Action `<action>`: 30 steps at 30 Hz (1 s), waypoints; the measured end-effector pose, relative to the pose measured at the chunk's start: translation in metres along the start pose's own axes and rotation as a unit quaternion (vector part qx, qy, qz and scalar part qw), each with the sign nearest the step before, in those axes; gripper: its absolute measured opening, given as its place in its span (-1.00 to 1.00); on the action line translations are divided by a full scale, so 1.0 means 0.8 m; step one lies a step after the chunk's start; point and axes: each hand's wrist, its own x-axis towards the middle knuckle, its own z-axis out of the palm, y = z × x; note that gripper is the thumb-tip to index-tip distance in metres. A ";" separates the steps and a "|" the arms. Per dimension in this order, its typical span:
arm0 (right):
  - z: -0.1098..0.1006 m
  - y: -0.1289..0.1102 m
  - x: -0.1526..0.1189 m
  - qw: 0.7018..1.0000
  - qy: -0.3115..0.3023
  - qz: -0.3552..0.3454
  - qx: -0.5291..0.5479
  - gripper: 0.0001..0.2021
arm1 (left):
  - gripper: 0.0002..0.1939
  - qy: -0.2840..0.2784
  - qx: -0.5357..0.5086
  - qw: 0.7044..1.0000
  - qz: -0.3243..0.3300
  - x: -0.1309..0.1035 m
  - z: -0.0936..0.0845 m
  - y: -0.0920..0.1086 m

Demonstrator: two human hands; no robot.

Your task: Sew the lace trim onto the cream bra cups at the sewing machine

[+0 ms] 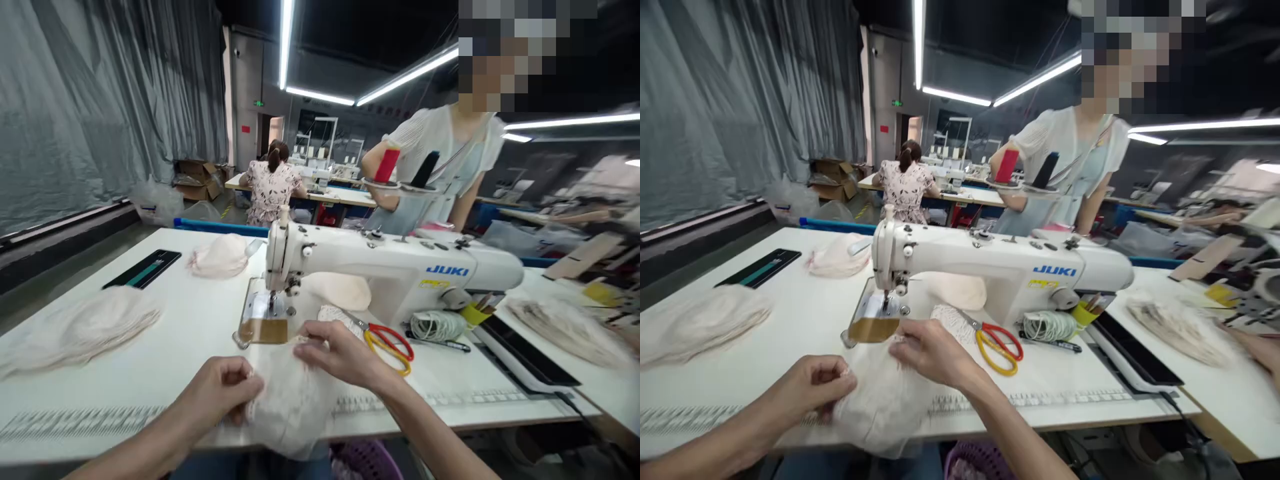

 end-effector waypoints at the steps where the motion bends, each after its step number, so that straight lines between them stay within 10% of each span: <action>1: -0.006 0.004 0.013 0.998 0.031 0.014 -0.049 -0.88 | -0.54 0.011 0.001 1.000 0.009 0.023 0.004 0.009; 7: 0.042 0.032 0.039 0.977 0.113 -0.027 -0.177 -0.86 | -0.59 0.027 0.045 0.999 -0.013 0.115 0.013 0.025; 17: 0.077 0.067 0.045 0.961 0.082 -0.185 -0.187 -0.77 | -0.72 -0.008 0.301 0.953 -0.015 0.148 -0.010 0.024; 24: 0.078 0.074 0.050 0.956 0.077 -0.206 -0.194 -0.74 | -0.79 0.043 0.457 0.848 0.266 0.131 -0.031 0.015; 28: 0.073 0.078 0.055 0.952 0.068 -0.211 -0.211 -0.71 | -0.65 0.066 0.443 0.689 0.571 0.138 -0.034 -0.010; 30: 0.068 0.080 0.059 0.955 0.053 -0.198 -0.215 -0.70 | -0.63 0.094 0.449 0.650 0.606 0.146 -0.037 -0.017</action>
